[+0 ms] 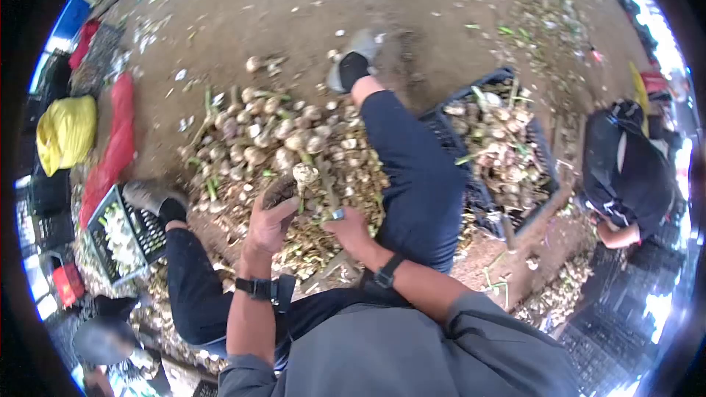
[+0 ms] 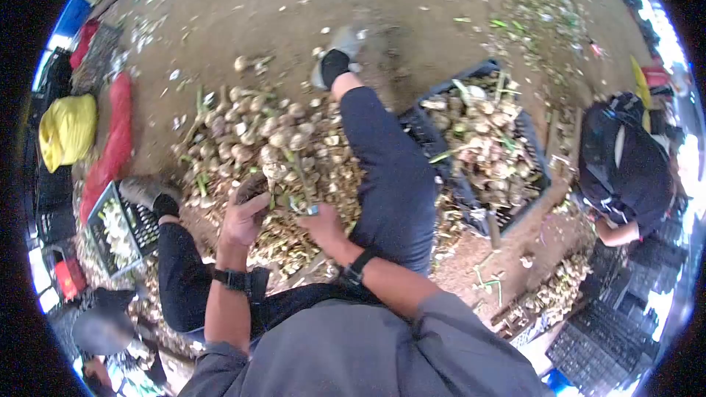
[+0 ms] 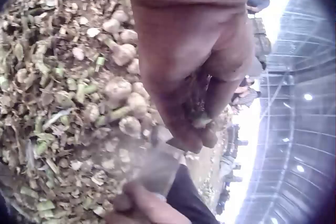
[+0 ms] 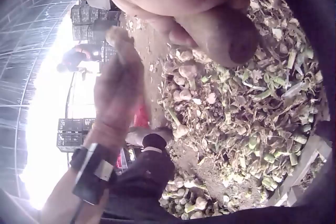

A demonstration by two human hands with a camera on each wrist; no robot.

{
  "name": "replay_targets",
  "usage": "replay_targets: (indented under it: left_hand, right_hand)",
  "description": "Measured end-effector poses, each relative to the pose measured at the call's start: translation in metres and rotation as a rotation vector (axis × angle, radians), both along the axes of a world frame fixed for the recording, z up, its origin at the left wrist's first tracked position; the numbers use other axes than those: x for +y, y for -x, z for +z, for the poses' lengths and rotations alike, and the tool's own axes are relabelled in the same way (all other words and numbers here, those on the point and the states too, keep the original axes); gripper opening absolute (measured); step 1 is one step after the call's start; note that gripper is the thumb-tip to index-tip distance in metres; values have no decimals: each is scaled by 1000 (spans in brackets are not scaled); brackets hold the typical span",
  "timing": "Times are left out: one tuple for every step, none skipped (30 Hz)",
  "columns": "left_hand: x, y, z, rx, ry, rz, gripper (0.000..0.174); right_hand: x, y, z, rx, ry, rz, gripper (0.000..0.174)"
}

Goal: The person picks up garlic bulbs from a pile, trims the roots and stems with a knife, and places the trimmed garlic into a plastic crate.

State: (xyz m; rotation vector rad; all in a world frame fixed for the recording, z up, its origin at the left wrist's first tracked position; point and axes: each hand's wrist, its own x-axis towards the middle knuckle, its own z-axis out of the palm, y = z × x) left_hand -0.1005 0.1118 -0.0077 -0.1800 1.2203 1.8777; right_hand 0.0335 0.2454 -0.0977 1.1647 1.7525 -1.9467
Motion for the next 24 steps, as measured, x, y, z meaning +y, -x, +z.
replay_targets:
  left_hand:
    - [16,2,16,31,-12,-52,42]
    - [38,0,33,96,-13,-142,45]
    - [65,-5,52,159,-8,-225,48]
    - [90,-13,71,161,-123,-290,49]
    - [114,-21,83,161,-233,-351,51]
    - [132,-28,83,199,-324,-397,52]
    - [143,-31,79,235,-404,-433,54]
    - [145,-30,74,228,-347,-337,49]
    - [135,-18,71,386,-142,-248,36]
    - [123,-2,51,377,-67,-59,27]
    - [99,12,26,361,91,108,31]
    - [75,24,2,343,169,297,37]
    - [40,36,-30,322,543,349,44]
    - [15,41,-44,290,571,363,48]
    - [-12,44,-86,579,752,269,47]
    - [-22,41,-93,550,892,93,45]
    - [-29,38,-100,511,1024,-88,44]
    - [-32,31,-122,525,949,-183,47]
    - [-30,24,-142,538,869,-280,50]
    - [-17,20,-149,577,893,-350,54]
    - [-3,15,-156,616,914,-423,58]
    - [4,12,-173,609,915,-429,58]
    - [6,8,-199,763,951,-413,57]
    - [13,7,-202,917,982,-396,56]
  right_hand:
    - [6,3,13,2,17,60,17]
    - [10,5,19,5,3,44,17]
    - [10,6,24,-49,-32,65,21]
    - [12,5,26,-104,-61,91,26]
    - [12,4,26,-103,-57,90,26]
    - [9,4,23,96,0,-156,28]
    - [3,2,16,288,71,-396,31]
    - [-8,0,7,469,153,-634,33]
    - [-2,-14,-42,209,335,-410,26]
    - [10,-10,-18,66,318,-290,20]
    - [23,-2,12,-73,296,-168,16]
    - [25,-2,13,-31,310,-216,16]
    - [23,-2,11,4,322,-266,17]
    - [22,2,7,8,214,-241,16]
    - [17,4,-1,34,210,-335,16]
    - [17,9,6,9,204,-333,15]
    - [20,15,18,-16,195,-331,15]
    - [20,19,21,-24,203,-322,15]
    - [20,21,24,-9,215,-314,15]
    - [20,22,23,5,227,-309,15]
    - [20,19,17,-2,229,-309,15]
    - [19,15,9,-23,215,-301,16]
    - [19,13,3,-43,200,-295,17]
    - [21,14,7,-62,227,-302,17]
